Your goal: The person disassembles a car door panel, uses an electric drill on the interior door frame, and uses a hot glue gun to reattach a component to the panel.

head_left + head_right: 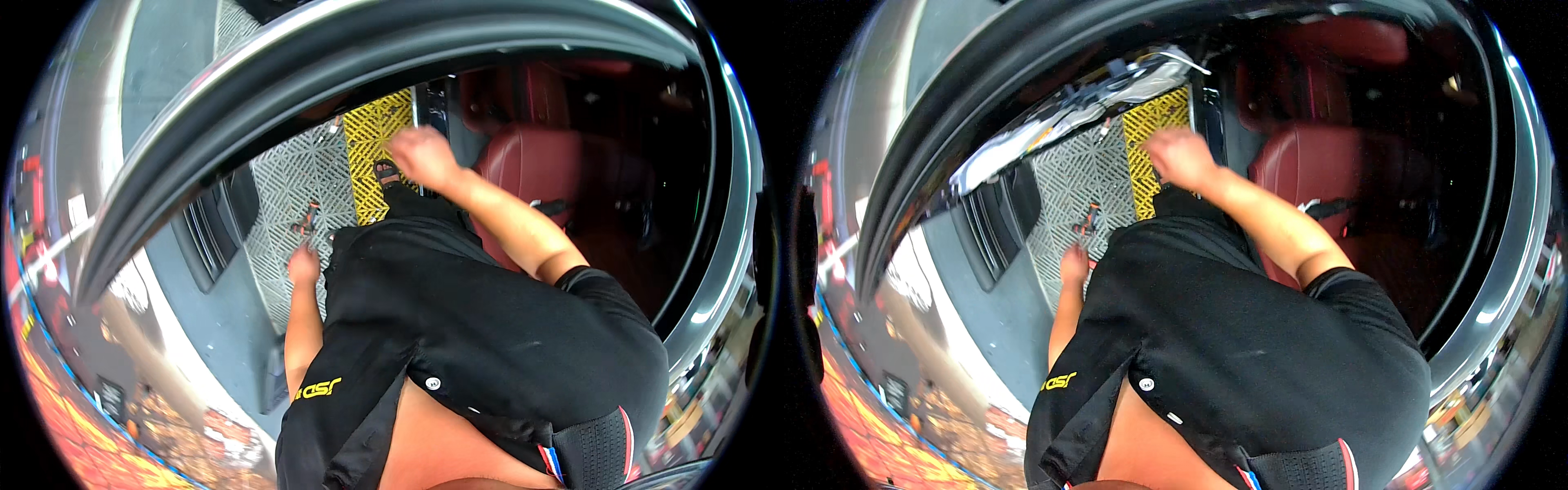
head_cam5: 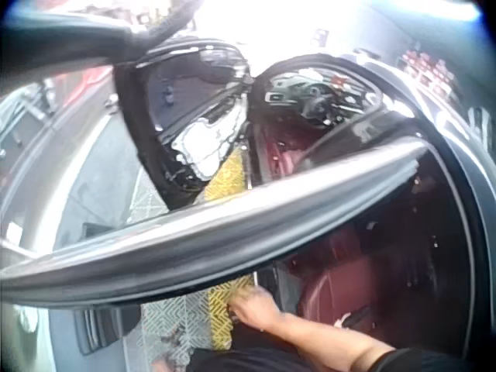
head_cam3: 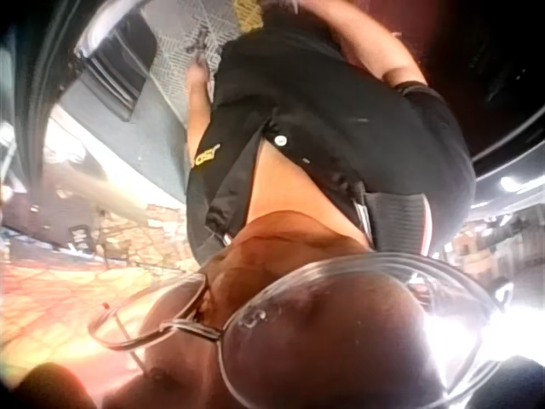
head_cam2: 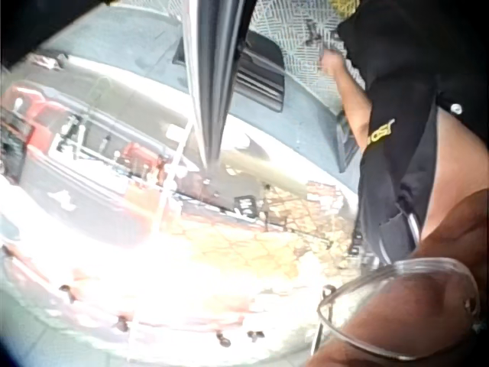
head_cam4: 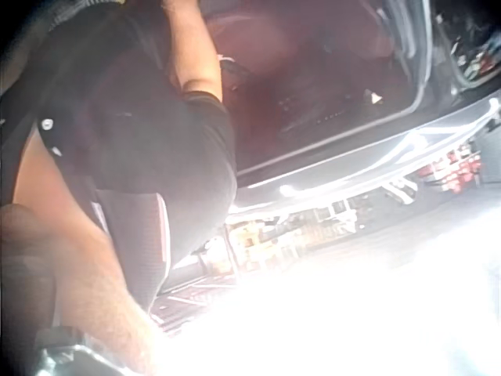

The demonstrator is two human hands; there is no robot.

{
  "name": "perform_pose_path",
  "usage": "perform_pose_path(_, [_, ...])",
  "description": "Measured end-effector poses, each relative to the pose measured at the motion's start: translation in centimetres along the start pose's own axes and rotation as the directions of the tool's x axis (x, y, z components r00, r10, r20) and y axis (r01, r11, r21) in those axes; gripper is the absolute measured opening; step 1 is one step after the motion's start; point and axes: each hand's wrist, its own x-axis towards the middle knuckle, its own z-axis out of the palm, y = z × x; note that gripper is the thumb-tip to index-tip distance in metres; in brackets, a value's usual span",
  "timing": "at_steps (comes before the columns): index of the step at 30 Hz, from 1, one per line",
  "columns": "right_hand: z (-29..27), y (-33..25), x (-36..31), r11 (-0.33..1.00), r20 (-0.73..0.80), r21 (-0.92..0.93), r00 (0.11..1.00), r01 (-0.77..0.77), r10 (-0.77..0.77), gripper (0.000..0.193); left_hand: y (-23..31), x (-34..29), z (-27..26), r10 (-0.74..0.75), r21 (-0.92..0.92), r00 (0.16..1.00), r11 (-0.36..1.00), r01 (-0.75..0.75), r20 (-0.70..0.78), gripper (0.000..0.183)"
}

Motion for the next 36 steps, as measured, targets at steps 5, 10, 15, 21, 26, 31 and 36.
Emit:
perform_pose_path(5, [6.4,-6.6,-1.1,0.951,0.775,0.183,0.558,0.25,-0.296,0.028,-20.4,-13.4,16.5,-0.331,0.003,0.658,0.894,0.447,0.677,0.025])
perform_pose_path(10, [9.7,-12.3,2.6,0.894,0.803,0.162,0.471,0.418,-0.366,0.029,-18.7,-21.7,26.9,-0.469,-0.408,0.883,0.808,0.424,-0.01,0.04])
perform_pose_path(15, [12.1,-17.6,7.7,0.756,0.879,0.102,0.297,0.646,-0.372,0.028,-8.6,-16.7,36.0,-0.489,-0.657,0.854,0.587,0.474,0.18,0.052])
perform_pose_path(21, [23.2,-26.4,4.5,0.762,0.864,0.134,0.302,0.633,-0.403,0.019,-9.7,-16.9,32.1,-0.62,-0.802,0.533,-0.301,0.515,0.575,0.055])
perform_pose_path(26, [38.8,-32.1,-4.7,0.966,0.987,-0.072,0.159,0.249,0.033,0.018,-22.9,-8.0,44.3,-0.57,-0.731,0.576,-0.067,0.679,0.586,0.054])
perform_pose_path(31, [60.4,-26.9,-11.1,0.918,0.965,0.106,0.184,0.382,-0.187,0.02,-36.0,12.1,54.7,-0.628,-0.66,0.608,0.192,0.726,0.486,0.068])
perform_pose_path(36, [78.9,-19.8,-10.2,0.872,0.932,0.059,0.287,0.487,-0.223,0.025,-45.8,31.7,61.5,-0.793,-0.76,0.6,0.326,0.562,0.104,0.081])
